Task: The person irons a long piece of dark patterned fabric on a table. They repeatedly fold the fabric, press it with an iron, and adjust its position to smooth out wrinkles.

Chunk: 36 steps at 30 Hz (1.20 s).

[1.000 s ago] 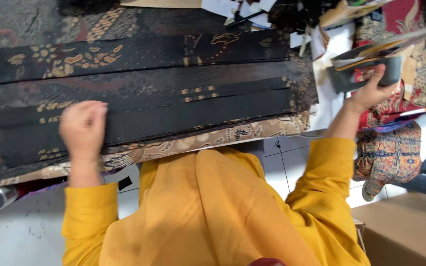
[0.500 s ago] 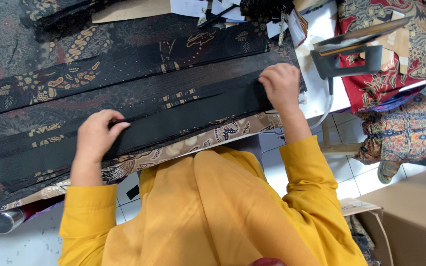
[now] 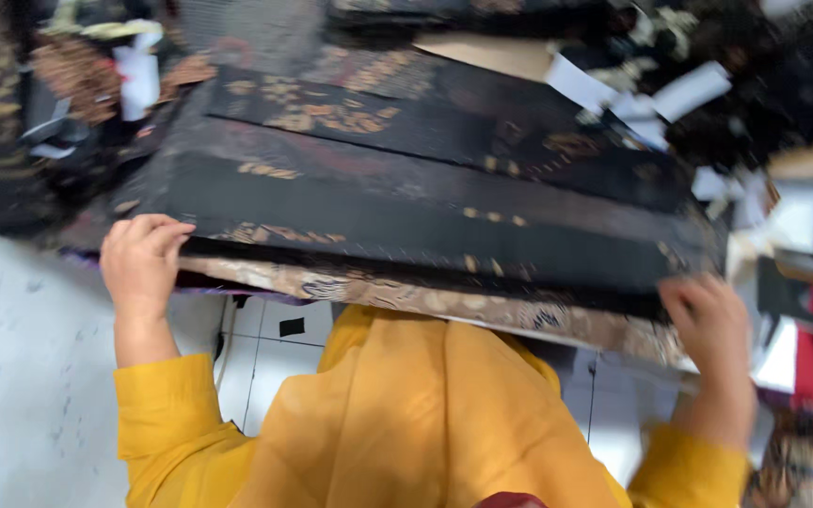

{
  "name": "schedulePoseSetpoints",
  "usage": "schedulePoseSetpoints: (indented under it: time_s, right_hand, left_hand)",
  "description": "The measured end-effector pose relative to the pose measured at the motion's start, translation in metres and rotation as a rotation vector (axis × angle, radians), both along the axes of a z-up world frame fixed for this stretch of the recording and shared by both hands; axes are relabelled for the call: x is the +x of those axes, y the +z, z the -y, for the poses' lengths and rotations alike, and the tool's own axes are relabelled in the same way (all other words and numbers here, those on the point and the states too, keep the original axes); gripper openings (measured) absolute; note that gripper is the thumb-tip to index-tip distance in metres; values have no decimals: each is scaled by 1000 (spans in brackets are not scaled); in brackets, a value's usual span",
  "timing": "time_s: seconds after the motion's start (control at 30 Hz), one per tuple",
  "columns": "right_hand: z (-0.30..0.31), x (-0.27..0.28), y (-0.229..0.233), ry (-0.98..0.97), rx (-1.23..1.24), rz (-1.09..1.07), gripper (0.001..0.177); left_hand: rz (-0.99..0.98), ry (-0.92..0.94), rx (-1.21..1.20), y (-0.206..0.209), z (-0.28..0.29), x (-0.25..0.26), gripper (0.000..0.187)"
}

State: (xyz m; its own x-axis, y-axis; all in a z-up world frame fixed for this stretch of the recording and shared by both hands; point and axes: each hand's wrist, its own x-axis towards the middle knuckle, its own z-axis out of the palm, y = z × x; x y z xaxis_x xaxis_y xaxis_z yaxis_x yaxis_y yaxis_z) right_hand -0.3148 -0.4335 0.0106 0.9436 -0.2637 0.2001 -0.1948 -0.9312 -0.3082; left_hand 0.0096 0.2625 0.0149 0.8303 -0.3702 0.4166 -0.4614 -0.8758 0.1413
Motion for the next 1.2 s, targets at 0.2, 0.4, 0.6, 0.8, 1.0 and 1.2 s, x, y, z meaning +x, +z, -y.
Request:
schedulePoseSetpoints:
  time_s: [0.2,0.4,0.6,0.8,1.0,1.2]
  right_hand:
    - [52,-27,1,-320,197,-12,10]
    - [126,91,-62,-212,642,559,12]
    - [119,156,-85,-255,858,966,4]
    - [82,167,-117,-347,503,817,12]
    - [87,156,-135,-449,185,627,19]
    - [94,154,-140,-472,29,584,16]
  left_hand:
    - [-126,-5,-153,50,10,9,10]
    - [192,-76,-354,25,93,121,7]
    - [265,-59,-937,-48,138,208,20]
    - [104,325,-836,-129,137,236,26]
    - [170,372,-809,-143,130,229,52]
    - [200,375,-739,-139,131,225,50]
